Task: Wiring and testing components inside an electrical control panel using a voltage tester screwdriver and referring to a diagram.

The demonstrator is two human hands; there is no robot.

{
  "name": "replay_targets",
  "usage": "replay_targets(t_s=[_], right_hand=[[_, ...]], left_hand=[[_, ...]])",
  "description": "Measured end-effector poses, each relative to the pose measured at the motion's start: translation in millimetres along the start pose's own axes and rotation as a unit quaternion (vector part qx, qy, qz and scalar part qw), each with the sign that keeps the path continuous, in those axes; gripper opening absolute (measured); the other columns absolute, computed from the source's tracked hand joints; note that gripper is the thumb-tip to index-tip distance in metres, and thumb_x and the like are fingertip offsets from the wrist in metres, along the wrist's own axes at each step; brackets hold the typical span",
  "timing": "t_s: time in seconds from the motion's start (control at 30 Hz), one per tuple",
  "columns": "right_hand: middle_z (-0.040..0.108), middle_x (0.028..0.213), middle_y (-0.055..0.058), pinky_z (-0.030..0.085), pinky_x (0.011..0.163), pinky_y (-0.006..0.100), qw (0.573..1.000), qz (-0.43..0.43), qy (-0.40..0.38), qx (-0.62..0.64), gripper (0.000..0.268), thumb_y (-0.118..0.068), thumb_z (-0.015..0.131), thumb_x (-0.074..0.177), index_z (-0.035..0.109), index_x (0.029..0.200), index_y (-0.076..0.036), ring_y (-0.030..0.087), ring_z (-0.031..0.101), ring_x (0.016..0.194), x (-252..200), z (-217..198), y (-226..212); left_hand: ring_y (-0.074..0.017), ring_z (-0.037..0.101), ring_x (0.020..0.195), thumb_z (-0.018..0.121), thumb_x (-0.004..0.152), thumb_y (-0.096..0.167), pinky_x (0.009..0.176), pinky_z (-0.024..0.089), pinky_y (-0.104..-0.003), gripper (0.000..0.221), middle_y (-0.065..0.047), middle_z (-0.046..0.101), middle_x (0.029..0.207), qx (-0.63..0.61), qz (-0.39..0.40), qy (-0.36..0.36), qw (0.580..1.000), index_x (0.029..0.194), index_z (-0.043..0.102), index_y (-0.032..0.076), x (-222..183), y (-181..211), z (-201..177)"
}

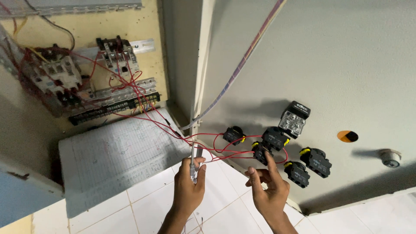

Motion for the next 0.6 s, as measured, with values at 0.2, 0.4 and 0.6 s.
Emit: replay_targets(t_s=[0.2, 0.4, 0.6], right_hand=[[0.077, 0.078, 0.010, 0.066, 0.054, 0.025, 0.999, -0.041, -0.002, -0.013, 0.053, -0.014, 0.070, 0.092, 0.055, 0.142, -0.003, 0.015, 0.073, 0.055, 4, -2, 19], [0.080, 0.091, 0.004, 0.058, 0.064, 0.018, 0.961, -0.247, 0.021, -0.127, 0.060, -0.012, 0.068, 0.099, 0.042, 0.153, -0.015, 0.006, 0.072, 0.057, -19, 1, -16], [0.072, 0.077, 0.004, 0.059, 0.057, 0.022, 0.936, -0.344, -0.044, -0.053, 0.011, -0.007, 0.067, 0.092, 0.075, 0.098, -0.009, 0.014, 0.069, 0.056, -26, 36, -95]], left_hand=[[-0.0186, 0.072, 0.073, 0.067, 0.093, 0.020, 0.074, 0.057, -0.034, 0.019, -0.004, 0.077, 0.083, -0.063, -0.039, 0.008, 0.997, 0.090, 0.050, 0.012, -2, 9, -19], [-0.0109, 0.063, 0.048, 0.076, 0.085, 0.027, 0.049, 0.047, -0.024, 0.032, 0.008, 0.079, 0.076, 0.005, 0.015, 0.143, 0.990, 0.082, 0.046, 0.015, -31, 65, -19], [-0.0128, 0.076, 0.062, 0.075, 0.083, 0.018, 0.057, 0.057, -0.026, 0.021, 0.011, 0.082, 0.085, 0.005, 0.074, 0.061, 0.995, 0.082, 0.054, 0.017, -27, 72, -17]])
Point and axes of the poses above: each hand's wrist, its own x-axis towards the middle knuckle, its own z-axis out of the palm, y = z × x, the point moved 6 cm from there along x, towards the middle knuckle
